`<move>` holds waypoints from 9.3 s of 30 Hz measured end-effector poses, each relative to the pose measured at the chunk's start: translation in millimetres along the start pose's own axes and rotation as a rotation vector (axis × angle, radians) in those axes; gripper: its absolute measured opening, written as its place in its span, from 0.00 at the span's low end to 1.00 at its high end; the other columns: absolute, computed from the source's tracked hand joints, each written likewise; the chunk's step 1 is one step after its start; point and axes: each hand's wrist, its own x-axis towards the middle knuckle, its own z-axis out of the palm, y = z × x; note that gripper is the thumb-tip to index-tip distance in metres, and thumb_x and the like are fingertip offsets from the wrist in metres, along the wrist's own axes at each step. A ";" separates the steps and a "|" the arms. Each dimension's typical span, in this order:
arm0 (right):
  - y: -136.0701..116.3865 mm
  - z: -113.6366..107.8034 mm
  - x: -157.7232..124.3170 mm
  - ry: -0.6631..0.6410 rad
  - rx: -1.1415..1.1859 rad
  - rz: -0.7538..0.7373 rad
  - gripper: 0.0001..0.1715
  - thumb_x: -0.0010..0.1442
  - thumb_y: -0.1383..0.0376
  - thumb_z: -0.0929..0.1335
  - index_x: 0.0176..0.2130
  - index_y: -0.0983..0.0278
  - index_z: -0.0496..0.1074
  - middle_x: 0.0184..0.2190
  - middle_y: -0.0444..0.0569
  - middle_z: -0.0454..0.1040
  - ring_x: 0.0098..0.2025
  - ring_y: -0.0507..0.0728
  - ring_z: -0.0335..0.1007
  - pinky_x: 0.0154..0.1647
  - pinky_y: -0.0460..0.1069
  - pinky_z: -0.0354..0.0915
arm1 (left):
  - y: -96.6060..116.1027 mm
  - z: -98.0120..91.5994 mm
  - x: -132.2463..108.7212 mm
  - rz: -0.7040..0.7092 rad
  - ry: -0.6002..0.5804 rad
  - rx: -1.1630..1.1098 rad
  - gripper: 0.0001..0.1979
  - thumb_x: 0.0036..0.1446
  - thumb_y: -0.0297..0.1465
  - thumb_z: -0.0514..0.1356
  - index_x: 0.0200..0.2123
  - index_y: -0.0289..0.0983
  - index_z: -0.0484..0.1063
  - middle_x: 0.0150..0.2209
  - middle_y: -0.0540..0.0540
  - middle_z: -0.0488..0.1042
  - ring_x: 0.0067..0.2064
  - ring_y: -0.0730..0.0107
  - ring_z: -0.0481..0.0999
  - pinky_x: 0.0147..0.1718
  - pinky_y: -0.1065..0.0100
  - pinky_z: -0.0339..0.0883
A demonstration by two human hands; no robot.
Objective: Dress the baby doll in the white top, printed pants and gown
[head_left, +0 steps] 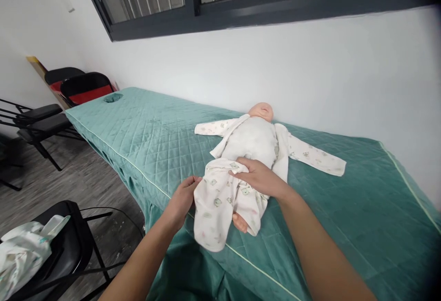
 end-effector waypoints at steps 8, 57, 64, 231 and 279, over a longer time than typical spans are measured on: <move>5.5 4.9 5.3 0.101 -0.059 0.001 0.13 0.63 0.55 0.65 0.33 0.61 0.67 0.33 0.42 0.71 0.38 0.56 0.67 0.38 0.49 0.59 | -1.2 30.9 -48.9 -0.158 -0.190 -0.186 0.26 0.53 0.46 0.66 0.51 0.41 0.69 0.41 0.43 0.77 0.40 0.62 0.78 0.37 0.66 0.70; -6.6 -2.5 -0.9 -0.029 -0.027 0.068 0.31 0.59 0.58 0.70 0.61 0.56 0.67 0.57 0.46 0.73 0.56 0.62 0.70 0.56 0.56 0.67 | -15.1 30.9 68.7 0.564 0.205 0.418 0.12 0.65 0.41 0.53 0.37 0.39 0.66 0.33 0.50 0.73 0.34 0.70 0.71 0.34 0.69 0.61; -12.4 4.2 0.1 -0.132 -0.139 0.082 0.27 0.50 0.51 0.75 0.48 0.58 0.77 0.46 0.47 0.79 0.48 0.66 0.75 0.47 0.56 0.70 | -13.6 29.0 65.9 0.571 0.221 0.426 0.11 0.65 0.40 0.54 0.36 0.39 0.66 0.32 0.50 0.74 0.34 0.70 0.71 0.34 0.70 0.60; 85.7 -70.3 -60.6 1.156 -0.421 0.387 0.15 0.57 0.56 0.67 0.41 0.62 0.73 0.41 0.53 0.75 0.38 0.59 0.71 0.41 0.54 0.65 | 33.7 -2.1 116.2 0.178 -0.753 0.366 0.12 0.49 0.38 0.69 0.33 0.35 0.81 0.30 0.45 0.78 0.31 0.70 0.73 0.32 0.71 0.65; 8.0 -7.8 -31.8 0.049 0.076 -0.122 0.12 0.64 0.57 0.68 0.32 0.60 0.70 0.47 0.48 0.68 0.53 0.58 0.63 0.57 0.55 0.56 | 19.6 4.2 124.4 0.253 -0.731 0.001 0.14 0.49 0.35 0.70 0.36 0.34 0.75 0.30 0.50 0.66 0.27 0.79 0.61 0.25 0.75 0.51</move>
